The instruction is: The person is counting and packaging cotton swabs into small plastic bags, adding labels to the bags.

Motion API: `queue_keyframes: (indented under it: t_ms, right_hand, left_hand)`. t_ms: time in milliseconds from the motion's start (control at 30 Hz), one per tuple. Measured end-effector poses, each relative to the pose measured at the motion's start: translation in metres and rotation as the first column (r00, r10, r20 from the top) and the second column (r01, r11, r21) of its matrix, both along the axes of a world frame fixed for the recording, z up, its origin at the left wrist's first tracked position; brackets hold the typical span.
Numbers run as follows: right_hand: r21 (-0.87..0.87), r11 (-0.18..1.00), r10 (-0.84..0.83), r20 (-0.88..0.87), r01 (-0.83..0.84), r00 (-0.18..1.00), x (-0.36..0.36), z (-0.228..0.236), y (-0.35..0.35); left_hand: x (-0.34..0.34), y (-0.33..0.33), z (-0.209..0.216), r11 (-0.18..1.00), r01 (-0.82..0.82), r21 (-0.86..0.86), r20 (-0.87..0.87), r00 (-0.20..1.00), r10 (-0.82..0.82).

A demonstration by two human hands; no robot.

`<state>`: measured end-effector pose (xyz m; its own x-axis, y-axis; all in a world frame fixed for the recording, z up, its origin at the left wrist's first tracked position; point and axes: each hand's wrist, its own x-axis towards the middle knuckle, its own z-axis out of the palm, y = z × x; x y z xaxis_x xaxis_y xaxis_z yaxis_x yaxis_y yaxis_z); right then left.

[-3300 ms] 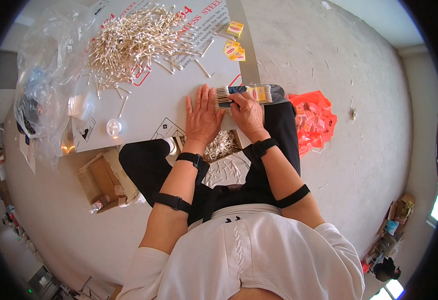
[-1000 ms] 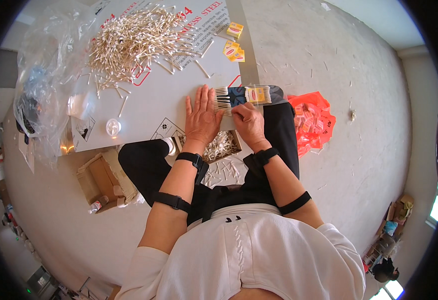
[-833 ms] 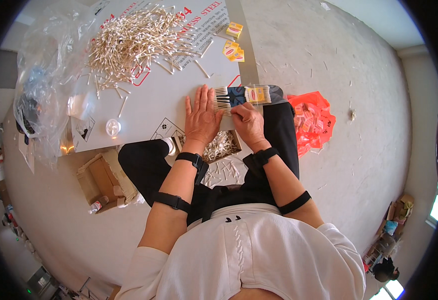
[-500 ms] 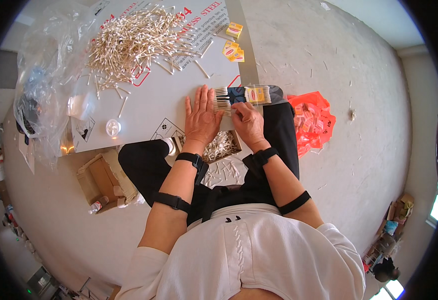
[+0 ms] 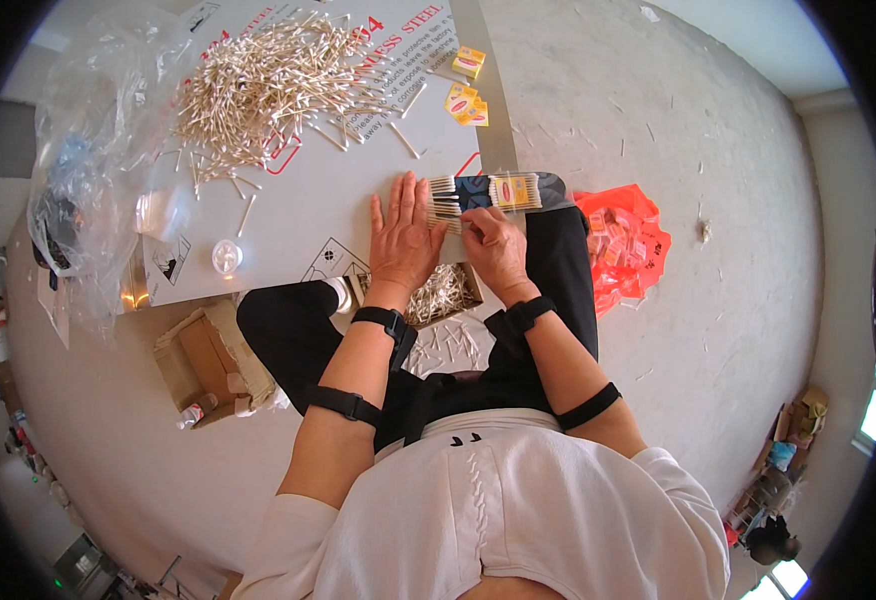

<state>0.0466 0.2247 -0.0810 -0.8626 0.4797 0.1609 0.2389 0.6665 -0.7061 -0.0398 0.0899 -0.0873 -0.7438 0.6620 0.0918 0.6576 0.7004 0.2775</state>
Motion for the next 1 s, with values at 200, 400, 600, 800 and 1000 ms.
queue_keyframes:
  t_ms: [200,400,600,800,1000]
  right_hand:
    - [-0.035,0.999,-0.015,0.014,0.015,1.000,-0.002,0.004,-0.001]
    - [0.019,1.000,0.002,0.051,-0.003,0.999,-0.004,0.002,0.000]
    - [0.016,1.000,0.000,0.039,-0.001,0.999,-0.007,0.003,0.001]
    - [0.006,0.999,0.035,0.111,-0.036,0.993,-0.016,0.011,0.006]
    - [-0.027,0.999,0.043,0.131,-0.039,0.990,-0.022,0.014,0.006]
  left_hand:
    - [0.000,-0.001,-0.001,1.000,-0.001,-0.005,-0.007,1.000,0.001]
    - [0.000,0.000,-0.001,1.000,0.000,0.008,0.000,1.000,0.000]
    - [0.001,0.000,-0.001,0.999,0.004,0.048,0.000,1.000,-0.004]
    - [0.000,0.000,-0.002,0.998,0.001,0.060,-0.005,1.000,-0.001]
    - [0.000,-0.001,-0.002,0.999,-0.005,0.037,0.029,1.000,0.004]
